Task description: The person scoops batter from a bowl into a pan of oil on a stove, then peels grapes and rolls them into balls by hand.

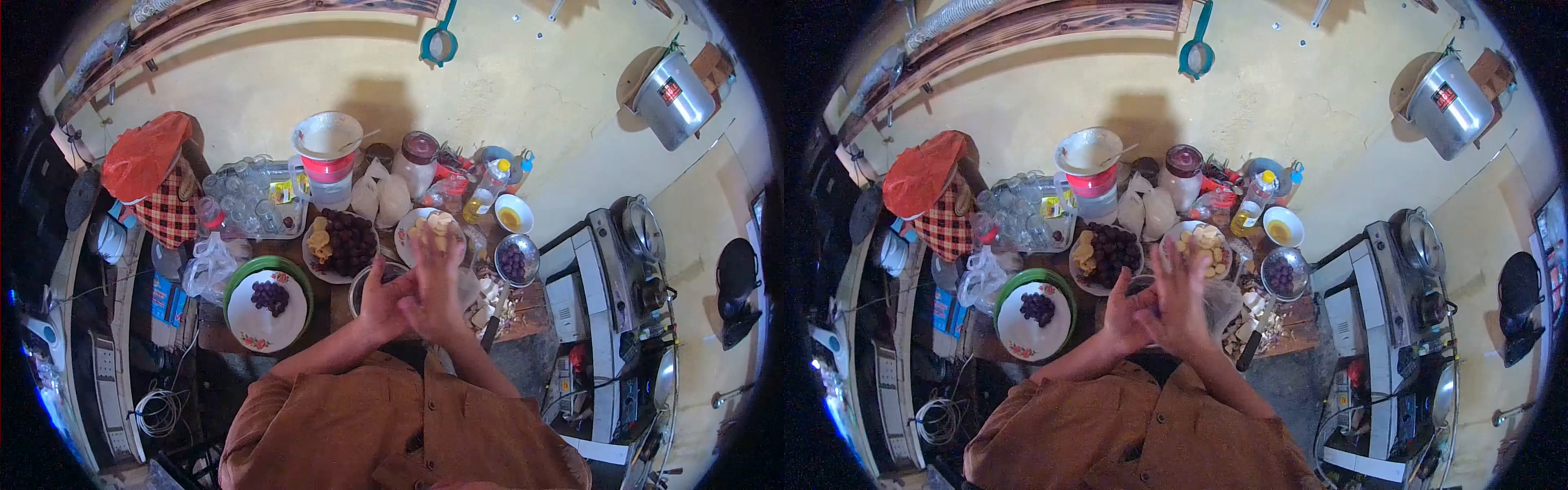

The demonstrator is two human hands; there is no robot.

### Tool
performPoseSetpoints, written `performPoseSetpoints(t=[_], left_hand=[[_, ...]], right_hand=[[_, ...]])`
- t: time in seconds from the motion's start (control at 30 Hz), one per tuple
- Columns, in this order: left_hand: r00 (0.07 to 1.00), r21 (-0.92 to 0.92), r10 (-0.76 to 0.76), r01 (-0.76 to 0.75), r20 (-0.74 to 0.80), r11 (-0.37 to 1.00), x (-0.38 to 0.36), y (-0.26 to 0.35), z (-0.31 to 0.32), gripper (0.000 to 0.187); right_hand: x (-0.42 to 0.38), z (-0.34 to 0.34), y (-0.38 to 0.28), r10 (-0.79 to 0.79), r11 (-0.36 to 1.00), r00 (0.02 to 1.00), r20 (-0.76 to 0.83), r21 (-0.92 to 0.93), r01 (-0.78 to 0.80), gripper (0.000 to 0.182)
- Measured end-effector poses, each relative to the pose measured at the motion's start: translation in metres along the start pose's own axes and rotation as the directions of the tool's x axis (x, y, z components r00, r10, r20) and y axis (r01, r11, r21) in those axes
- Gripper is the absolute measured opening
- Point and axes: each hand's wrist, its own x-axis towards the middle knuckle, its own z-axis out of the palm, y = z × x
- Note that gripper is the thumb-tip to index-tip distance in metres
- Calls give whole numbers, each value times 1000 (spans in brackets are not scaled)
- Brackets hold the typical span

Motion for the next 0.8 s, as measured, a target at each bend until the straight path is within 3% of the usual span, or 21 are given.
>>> performPoseSetpoints(t=[0.07,0.13,0.17,0.23,0.27,0.3,0.37,0.4,0.43,0.47,0.5,0.53,0.57,0.6,0.63,0.67,0.7,0.77,0.8], left_hand=[[997,-19,28,-27,72,999,2,-2,-13,93],[966,-19,-21,27,258,999,7,4,-46,88],[966,-16,-17,21,257,1000,5,9,-51,88],[996,-18,35,-34,79,999,-3,20,-30,98],[986,50,147,-151,85,987,-2,15,-19,97],[986,49,144,-149,84,988,-4,12,-13,97],[996,222,-32,12,86,975,-9,4,-5,97],[945,406,321,-316,57,857,-3,-13,1,96],[945,406,323,-318,57,857,2,-15,-28,96],[959,165,60,-110,278,980,16,-14,-78,96],[836,-20,-143,181,530,983,20,-8,-78,97],[835,-15,-150,186,530,982,22,-11,-76,97],[855,209,179,-313,487,926,23,-19,-74,100],[707,408,478,-699,521,588,21,-22,-53,104],[709,408,476,-696,520,591,13,-15,-36,104],[916,315,229,-335,328,888,2,-3,-19,103],[977,123,-108,85,186,989,-4,3,-7,101],[987,219,-83,52,137,974,-1,-11,4,101],[998,364,29,-50,62,930,4,-12,9,101]], right_hand=[[-3,24,-14,-60,993,996,59,101,54,84],[-15,29,-24,-243,946,956,166,259,195,90],[-13,28,-23,-248,944,955,165,263,200,90],[-10,21,-16,-304,952,925,229,98,289,95],[-6,20,-6,-190,981,954,232,86,174,98],[-1,18,-2,-188,981,954,232,86,172,98],[9,14,3,-37,996,999,26,78,35,100],[11,17,-6,-86,994,996,18,74,85,101],[7,18,-16,-88,993,996,19,75,87,101],[0,20,-27,-232,973,960,154,36,230,101],[-7,20,-34,-357,929,889,286,15,369,102],[-14,31,-24,-394,914,886,244,-1,407,108],[-13,30,-14,-391,915,888,240,-4,404,108],[-7,23,-1,-195,980,954,229,-5,201,103],[-3,18,13,13,1000,976,219,-4,-13,99],[-2,21,30,49,999,999,-15,-12,-49,105],[-2,20,27,50,999,999,-14,-16,-51,105],[0,20,12,-54,896,971,-235,418,151,106],[-9,31,0,89,898,996,-9,433,-76,111]])
